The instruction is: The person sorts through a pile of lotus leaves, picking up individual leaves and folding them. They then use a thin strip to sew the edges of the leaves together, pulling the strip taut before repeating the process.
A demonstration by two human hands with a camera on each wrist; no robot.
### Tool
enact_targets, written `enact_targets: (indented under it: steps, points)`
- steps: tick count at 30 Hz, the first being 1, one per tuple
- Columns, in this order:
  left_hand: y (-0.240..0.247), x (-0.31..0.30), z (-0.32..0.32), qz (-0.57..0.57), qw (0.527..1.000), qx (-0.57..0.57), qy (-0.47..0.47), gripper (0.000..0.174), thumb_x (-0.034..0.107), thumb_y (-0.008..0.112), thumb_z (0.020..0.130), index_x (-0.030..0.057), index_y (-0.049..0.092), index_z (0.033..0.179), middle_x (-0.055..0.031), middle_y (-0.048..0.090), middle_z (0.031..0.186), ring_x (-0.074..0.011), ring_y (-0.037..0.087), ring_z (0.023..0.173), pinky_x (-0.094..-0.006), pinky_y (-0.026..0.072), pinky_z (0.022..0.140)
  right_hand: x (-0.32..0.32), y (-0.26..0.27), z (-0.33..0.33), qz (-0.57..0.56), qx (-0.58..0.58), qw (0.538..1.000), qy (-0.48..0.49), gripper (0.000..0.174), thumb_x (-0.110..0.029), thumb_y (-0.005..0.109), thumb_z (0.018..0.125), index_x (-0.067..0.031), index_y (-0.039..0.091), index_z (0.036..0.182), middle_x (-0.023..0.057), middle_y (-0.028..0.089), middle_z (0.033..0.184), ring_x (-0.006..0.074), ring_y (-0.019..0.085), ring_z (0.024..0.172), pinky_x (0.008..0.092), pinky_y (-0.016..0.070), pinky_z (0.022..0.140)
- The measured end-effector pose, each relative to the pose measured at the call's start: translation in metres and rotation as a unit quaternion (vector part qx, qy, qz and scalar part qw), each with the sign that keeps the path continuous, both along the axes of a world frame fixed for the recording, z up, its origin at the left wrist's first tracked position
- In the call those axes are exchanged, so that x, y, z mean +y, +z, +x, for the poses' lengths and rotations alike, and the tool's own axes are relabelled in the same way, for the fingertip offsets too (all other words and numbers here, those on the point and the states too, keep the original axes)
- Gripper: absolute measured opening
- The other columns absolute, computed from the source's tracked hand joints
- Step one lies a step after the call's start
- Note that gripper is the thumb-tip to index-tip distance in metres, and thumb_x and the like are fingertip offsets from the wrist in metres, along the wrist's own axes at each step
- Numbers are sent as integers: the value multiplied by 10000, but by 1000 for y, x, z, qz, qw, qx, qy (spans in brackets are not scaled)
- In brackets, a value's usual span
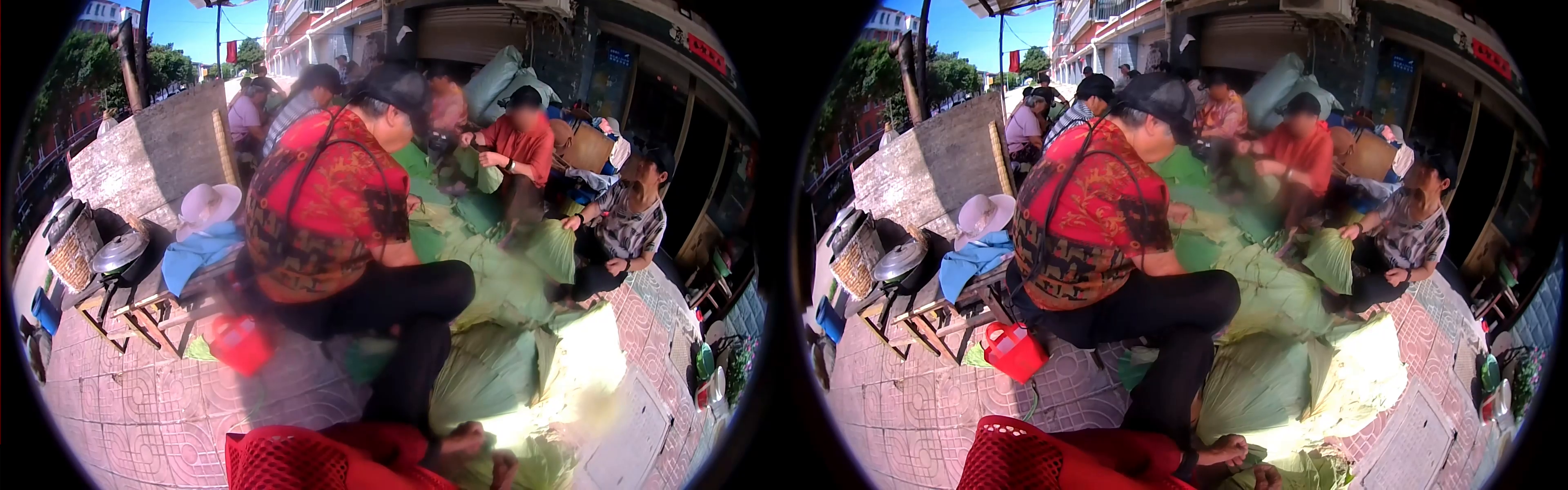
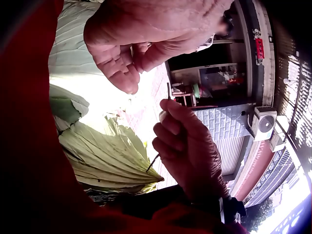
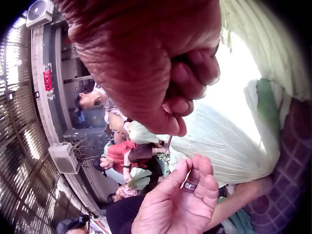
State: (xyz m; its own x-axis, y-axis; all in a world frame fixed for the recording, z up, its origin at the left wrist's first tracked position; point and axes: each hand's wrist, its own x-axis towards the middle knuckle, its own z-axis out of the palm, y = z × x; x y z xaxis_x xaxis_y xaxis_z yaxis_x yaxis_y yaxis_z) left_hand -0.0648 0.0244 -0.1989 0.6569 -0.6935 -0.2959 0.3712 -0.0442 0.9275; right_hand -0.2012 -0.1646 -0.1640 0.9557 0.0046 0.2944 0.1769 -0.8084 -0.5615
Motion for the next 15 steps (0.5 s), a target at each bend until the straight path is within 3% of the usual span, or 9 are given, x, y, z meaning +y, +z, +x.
enact_targets:
  steps: [1, 4, 10, 15]
  points:
    - [10, 2, -4, 14, 999, -30, 9, 242, 291, 549, 902, 51, 527, 933, -39, 617, 861, -115, 630, 726, -240, 520, 595, 11, 14, 1, 56, 28, 998, -25, 396, -261, 397, 974, -66, 415, 1318, 80, 424, 1311, 218, 413, 1207, 349, 345, 1004]
    - [12, -3, -12, -46, 992, -62, 96, 252, 305, 583, 893, 64, 524, 851, 13, 517, 591, -80, 474, 494, -222, 355, 416, 17, 26, 4, 91, 44, 994, -48, 384, -256, 402, 970, -65, 419, 1303, 78, 428, 1295, 215, 416, 1193, 346, 347, 995]
    - [21, 0, -11, -56, 996, 3, 72, 209, 260, 576, 897, 63, 517, 857, 8, 513, 591, -80, 464, 486, -233, 349, 414, 20, 35, 6, 119, 59, 989, -66, 361, -246, 413, 961, -63, 427, 1272, 74, 436, 1263, 209, 421, 1167, 342, 351, 979]
    - [24, 2, -14, -56, 995, -18, 80, 197, 246, 578, 894, 67, 508, 849, 1, 515, 594, -79, 464, 486, -238, 349, 414, 21, 39, 7, 133, 68, 986, -71, 341, -237, 422, 955, -61, 433, 1247, 71, 442, 1236, 204, 425, 1144, 338, 354, 965]
